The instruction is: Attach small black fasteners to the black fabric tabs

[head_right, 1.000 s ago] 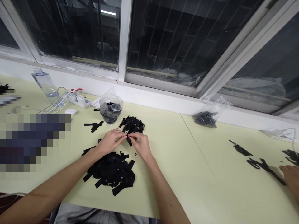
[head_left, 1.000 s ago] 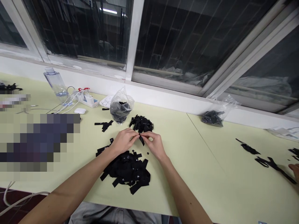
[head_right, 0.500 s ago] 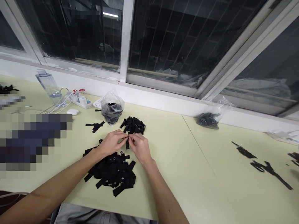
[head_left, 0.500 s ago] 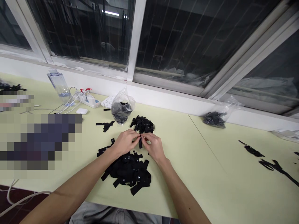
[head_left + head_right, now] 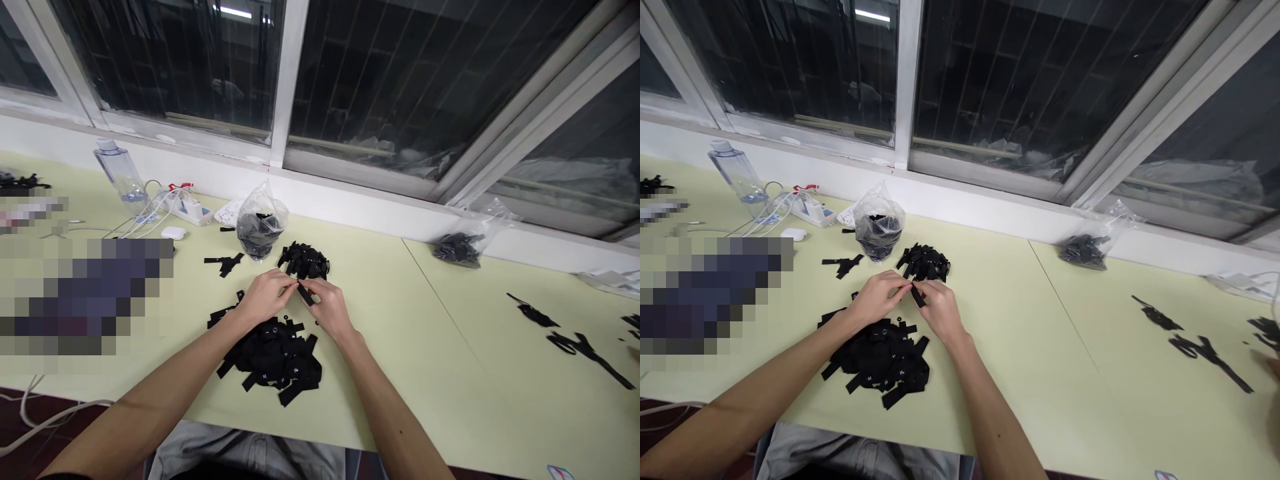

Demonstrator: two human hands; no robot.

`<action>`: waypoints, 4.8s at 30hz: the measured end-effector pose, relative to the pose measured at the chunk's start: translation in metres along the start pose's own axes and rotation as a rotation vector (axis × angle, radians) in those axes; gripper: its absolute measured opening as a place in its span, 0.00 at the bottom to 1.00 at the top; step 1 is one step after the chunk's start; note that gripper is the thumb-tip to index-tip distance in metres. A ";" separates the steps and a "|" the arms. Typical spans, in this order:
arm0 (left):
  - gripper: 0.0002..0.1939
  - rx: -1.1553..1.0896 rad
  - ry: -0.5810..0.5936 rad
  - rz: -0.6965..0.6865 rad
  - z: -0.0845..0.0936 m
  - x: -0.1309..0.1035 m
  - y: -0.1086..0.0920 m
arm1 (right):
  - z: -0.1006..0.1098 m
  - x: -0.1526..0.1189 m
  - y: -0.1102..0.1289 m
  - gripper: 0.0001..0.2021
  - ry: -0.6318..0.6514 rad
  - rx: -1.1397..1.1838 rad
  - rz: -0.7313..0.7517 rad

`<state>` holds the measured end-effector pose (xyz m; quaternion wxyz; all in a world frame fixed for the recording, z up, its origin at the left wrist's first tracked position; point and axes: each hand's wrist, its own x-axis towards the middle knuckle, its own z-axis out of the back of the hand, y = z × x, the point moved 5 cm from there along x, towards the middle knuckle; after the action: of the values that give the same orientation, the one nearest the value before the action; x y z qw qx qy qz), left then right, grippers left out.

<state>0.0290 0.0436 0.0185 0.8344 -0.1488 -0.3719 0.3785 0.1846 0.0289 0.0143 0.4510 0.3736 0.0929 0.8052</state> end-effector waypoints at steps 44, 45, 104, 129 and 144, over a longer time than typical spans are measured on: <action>0.12 -0.391 -0.034 0.319 -0.005 -0.001 0.006 | -0.013 -0.006 0.023 0.05 -0.150 -0.333 0.204; 0.12 -0.405 -0.038 0.328 -0.006 -0.001 0.007 | -0.012 -0.005 0.023 0.04 -0.159 -0.328 0.201; 0.17 0.167 0.380 -0.125 -0.025 -0.007 -0.003 | 0.011 -0.002 -0.007 0.07 0.272 -0.088 0.088; 0.05 -0.195 0.029 0.072 0.005 0.002 -0.003 | -0.002 0.005 -0.011 0.13 0.108 0.566 -0.322; 0.09 -0.267 0.073 0.021 0.002 0.002 -0.005 | -0.009 0.002 -0.021 0.13 -0.085 0.886 -0.529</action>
<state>0.0314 0.0411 0.0233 0.8163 -0.2762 -0.3867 0.3285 0.1916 0.0438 -0.0012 0.4411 0.5247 0.4980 0.5311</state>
